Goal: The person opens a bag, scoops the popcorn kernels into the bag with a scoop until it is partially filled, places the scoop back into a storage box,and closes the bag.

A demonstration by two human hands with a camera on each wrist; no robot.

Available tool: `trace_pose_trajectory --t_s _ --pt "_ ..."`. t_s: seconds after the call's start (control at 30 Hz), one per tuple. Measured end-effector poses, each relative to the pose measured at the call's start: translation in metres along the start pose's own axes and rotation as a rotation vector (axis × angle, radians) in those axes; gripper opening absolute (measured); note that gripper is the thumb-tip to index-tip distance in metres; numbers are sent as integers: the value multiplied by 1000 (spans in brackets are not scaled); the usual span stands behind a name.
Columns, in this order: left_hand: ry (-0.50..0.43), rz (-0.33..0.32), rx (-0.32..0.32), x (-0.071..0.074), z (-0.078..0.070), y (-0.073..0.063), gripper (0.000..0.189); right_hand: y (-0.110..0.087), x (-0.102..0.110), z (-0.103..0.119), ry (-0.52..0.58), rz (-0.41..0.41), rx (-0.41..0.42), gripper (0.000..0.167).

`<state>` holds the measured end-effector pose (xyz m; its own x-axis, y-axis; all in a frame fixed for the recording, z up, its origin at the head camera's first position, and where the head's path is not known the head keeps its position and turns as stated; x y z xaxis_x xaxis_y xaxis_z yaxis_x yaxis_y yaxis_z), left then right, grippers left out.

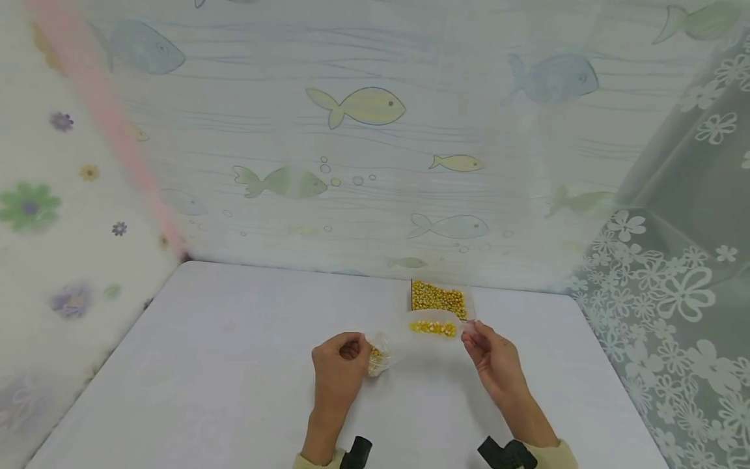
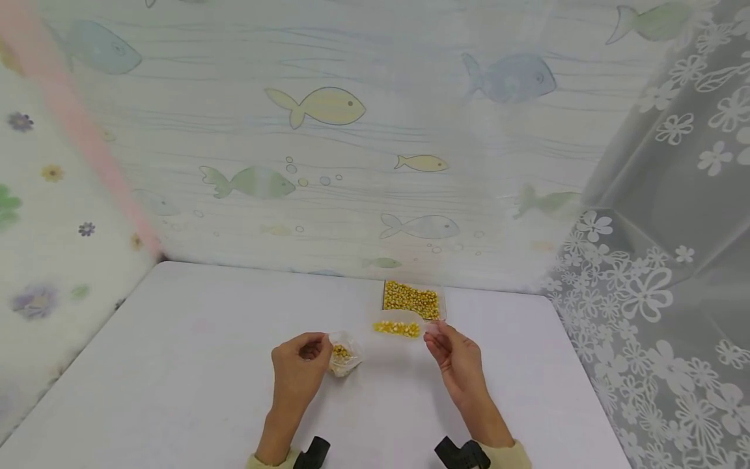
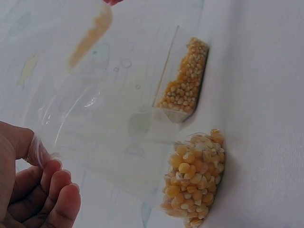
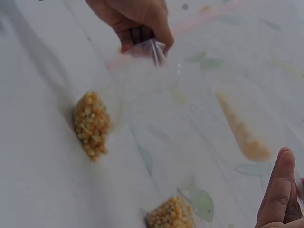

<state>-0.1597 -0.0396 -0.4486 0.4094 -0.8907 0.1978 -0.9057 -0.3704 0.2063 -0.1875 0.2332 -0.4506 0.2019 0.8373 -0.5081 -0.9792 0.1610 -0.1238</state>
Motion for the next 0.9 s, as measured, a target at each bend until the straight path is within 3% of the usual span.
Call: trace_pose_trajectory --t_s 0.23,0.57,0.9 --pt "-2 3 -9 0 0 0 6 -12 -10 -8 -97 54 24 32" --pt "-1 15 10 1 -2 0 9 -13 -16 -25 -165 28 4 23" --pt "9 22 -12 -2 -1 -1 7 -16 -29 -17 -279 36 122 18"
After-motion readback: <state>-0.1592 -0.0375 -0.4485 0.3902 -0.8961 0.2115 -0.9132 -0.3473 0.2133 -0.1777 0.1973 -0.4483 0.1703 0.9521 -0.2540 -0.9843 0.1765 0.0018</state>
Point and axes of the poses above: each hand's wrist, its own y-axis towards the middle knuckle, its own x-axis out of the back of the hand, z = x × y, the point moved 3 cm from there along y, towards the middle knuckle, and after that the axes turned 14 degrees about x, right-handed, at the moved point
